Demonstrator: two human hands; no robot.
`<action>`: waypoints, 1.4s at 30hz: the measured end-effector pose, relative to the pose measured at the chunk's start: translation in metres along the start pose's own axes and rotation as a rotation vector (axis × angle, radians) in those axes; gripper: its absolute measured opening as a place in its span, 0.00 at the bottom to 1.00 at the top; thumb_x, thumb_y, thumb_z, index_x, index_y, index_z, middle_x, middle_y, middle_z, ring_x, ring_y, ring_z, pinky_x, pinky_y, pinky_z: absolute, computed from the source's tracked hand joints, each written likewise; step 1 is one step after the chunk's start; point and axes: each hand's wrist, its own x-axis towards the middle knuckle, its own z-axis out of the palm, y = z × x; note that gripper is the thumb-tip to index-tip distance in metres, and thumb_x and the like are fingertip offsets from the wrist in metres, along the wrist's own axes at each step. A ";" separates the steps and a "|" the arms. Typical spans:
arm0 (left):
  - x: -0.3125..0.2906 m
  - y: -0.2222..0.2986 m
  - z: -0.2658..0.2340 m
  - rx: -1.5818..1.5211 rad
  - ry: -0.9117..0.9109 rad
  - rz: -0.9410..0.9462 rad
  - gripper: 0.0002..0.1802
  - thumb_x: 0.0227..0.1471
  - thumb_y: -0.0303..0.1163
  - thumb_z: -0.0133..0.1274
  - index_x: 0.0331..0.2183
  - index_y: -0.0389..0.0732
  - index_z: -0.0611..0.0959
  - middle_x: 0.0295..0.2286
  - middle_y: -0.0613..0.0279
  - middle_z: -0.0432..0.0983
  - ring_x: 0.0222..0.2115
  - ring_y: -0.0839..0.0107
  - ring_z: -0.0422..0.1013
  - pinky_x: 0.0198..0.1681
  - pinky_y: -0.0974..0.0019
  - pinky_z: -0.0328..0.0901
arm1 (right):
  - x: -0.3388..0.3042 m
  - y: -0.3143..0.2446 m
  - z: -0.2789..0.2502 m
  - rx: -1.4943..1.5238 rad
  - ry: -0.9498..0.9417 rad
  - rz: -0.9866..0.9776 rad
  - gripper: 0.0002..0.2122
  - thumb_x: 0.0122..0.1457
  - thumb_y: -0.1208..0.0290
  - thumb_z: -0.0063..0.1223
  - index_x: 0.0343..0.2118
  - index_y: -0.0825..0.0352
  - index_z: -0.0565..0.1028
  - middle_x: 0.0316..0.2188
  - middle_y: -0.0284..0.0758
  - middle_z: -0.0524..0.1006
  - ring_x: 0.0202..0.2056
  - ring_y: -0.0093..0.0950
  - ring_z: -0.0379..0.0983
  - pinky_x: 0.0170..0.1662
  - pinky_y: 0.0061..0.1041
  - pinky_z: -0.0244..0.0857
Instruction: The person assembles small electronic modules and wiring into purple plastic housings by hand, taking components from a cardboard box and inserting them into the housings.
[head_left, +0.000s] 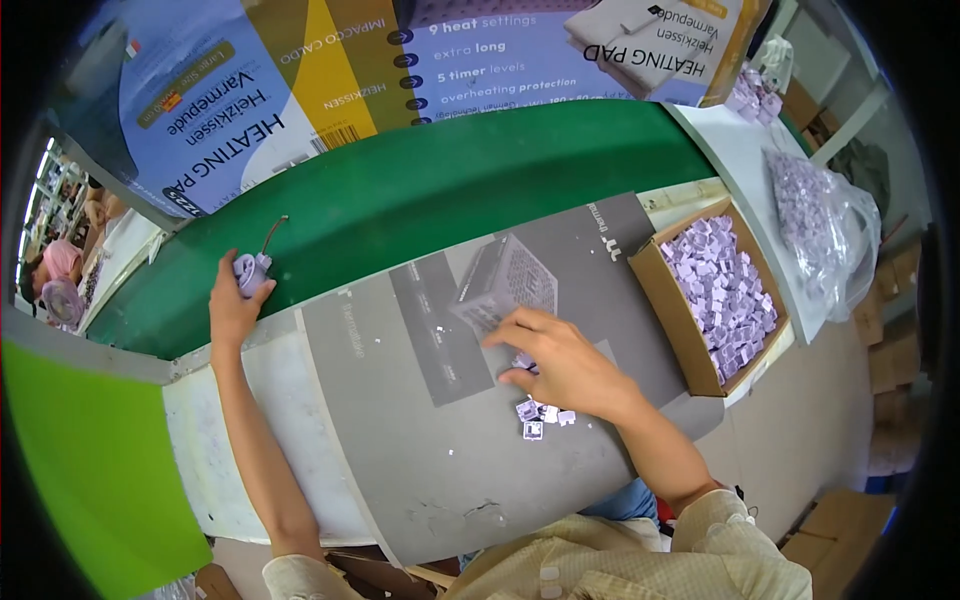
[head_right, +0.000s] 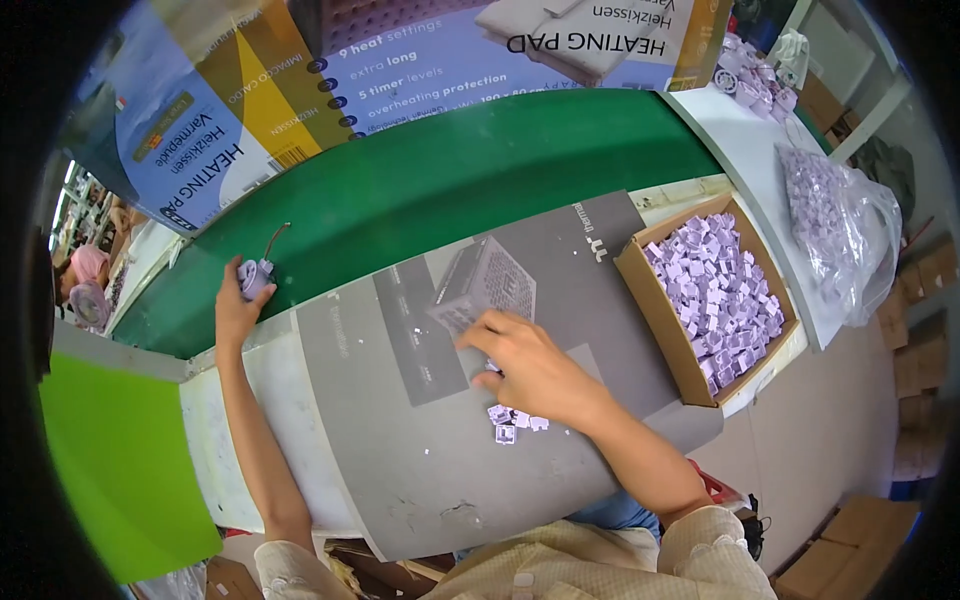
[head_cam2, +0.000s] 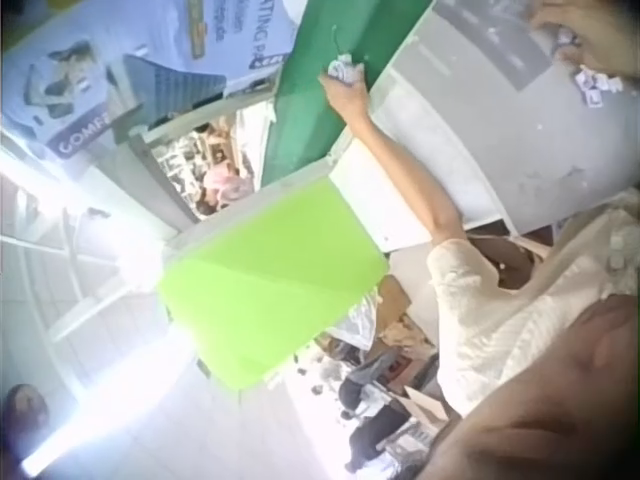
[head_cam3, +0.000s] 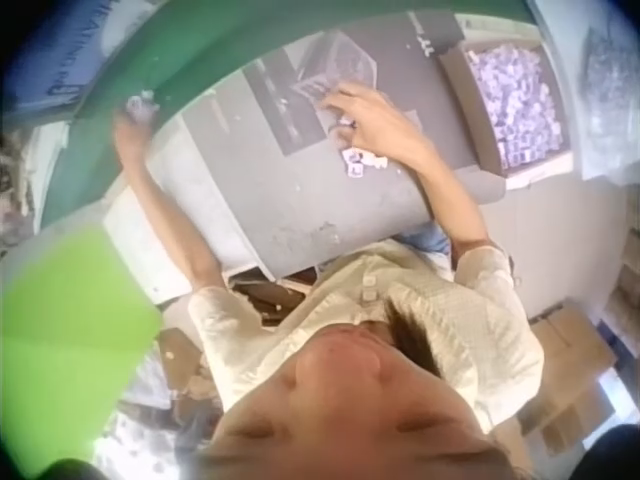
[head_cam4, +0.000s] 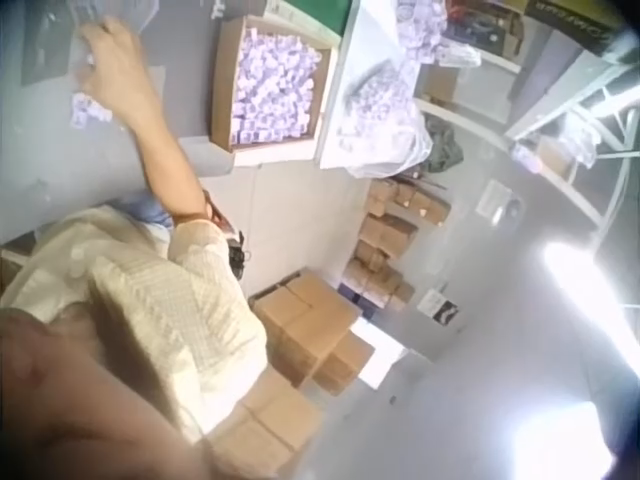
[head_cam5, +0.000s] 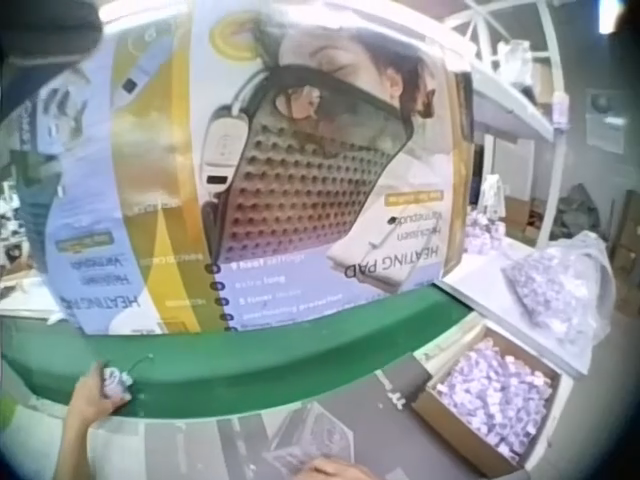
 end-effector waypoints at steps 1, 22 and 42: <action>0.000 -0.004 0.004 -0.016 0.019 0.075 0.53 0.39 0.39 0.73 0.63 0.43 0.63 0.49 0.44 0.76 0.48 0.49 0.75 0.51 0.56 0.69 | 0.000 0.002 0.001 -0.009 0.028 -0.008 0.19 0.46 0.76 0.70 0.43 0.66 0.78 0.39 0.38 0.76 0.41 0.39 0.75 0.40 0.34 0.72; -0.136 0.236 0.022 -0.521 -0.267 0.236 0.15 0.51 0.29 0.58 0.43 0.38 0.81 0.31 0.49 0.82 0.31 0.47 0.78 0.34 0.53 0.72 | 0.030 -0.026 0.002 0.477 0.327 -0.142 0.21 0.51 0.82 0.63 0.50 0.66 0.75 0.40 0.38 0.83 0.34 0.26 0.80 0.35 0.23 0.73; -0.139 0.245 0.074 -0.721 0.053 0.234 0.20 0.44 0.26 0.69 0.41 0.42 0.81 0.24 0.65 0.82 0.21 0.75 0.75 0.24 0.73 0.69 | 0.044 0.019 0.010 0.684 0.182 0.313 0.12 0.65 0.70 0.55 0.47 0.70 0.80 0.36 0.36 0.83 0.35 0.18 0.77 0.36 0.19 0.72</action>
